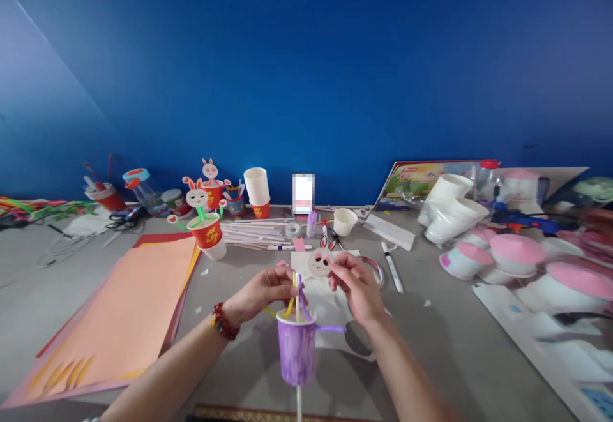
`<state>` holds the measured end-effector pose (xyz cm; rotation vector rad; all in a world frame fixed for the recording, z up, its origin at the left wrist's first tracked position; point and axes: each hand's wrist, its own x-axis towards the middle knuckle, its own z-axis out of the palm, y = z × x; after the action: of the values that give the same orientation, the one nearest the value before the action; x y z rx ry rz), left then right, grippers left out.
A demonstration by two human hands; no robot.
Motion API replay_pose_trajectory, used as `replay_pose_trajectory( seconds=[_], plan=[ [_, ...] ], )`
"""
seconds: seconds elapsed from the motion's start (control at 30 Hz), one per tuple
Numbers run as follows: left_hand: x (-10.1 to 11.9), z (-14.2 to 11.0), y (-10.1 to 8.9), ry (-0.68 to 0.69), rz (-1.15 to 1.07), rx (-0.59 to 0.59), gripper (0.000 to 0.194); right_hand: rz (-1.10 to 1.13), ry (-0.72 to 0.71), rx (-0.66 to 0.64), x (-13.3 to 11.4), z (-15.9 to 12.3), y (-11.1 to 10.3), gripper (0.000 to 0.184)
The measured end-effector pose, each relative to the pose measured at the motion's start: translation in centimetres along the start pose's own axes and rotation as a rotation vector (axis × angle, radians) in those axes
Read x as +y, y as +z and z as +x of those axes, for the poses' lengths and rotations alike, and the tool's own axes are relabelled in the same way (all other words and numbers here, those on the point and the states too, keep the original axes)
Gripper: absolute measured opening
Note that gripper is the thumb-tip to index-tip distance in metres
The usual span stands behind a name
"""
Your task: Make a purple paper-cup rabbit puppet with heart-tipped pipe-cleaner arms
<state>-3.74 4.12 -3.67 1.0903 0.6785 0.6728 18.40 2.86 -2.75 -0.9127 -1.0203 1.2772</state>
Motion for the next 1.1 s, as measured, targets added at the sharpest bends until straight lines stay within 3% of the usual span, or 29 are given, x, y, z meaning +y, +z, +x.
replay_pose_trajectory(
  seconds=[0.2,0.37,0.47,0.57,0.67,0.77,0.93,1.1],
  plan=[
    [-2.2,0.6,-0.2,-0.063,0.021,-0.009,0.035,-0.057,0.085,-0.064,0.5,0.1,0.1,0.02],
    [-2.5,0.7,-0.6,-0.075,0.027,-0.032,0.036,0.029,0.286,-0.071,1.6,0.5,0.3,0.02],
    [-2.3,0.6,-0.6,-0.083,0.034,-0.03,0.038,0.269,0.434,-0.071,2.3,0.9,0.3,0.021],
    [-2.1,0.4,-0.5,-0.104,0.013,-0.051,0.04,0.613,0.571,-0.164,2.4,1.0,0.4,0.023],
    [-2.0,0.2,-0.5,-0.12,-0.032,-0.074,0.037,0.823,0.568,-0.262,1.8,0.7,0.6,0.024],
    [-1.8,0.1,-0.4,-0.119,-0.072,-0.067,0.034,0.908,0.514,-0.264,1.1,0.3,0.9,0.031],
    [-2.0,0.4,-0.6,-0.081,-0.076,-0.018,0.032,0.764,0.447,-0.255,0.9,0.2,1.1,0.03],
    [-2.4,0.4,-0.9,-0.072,-0.025,-0.004,0.036,0.305,0.306,-0.194,2.1,0.2,1.2,0.028]
  ],
)
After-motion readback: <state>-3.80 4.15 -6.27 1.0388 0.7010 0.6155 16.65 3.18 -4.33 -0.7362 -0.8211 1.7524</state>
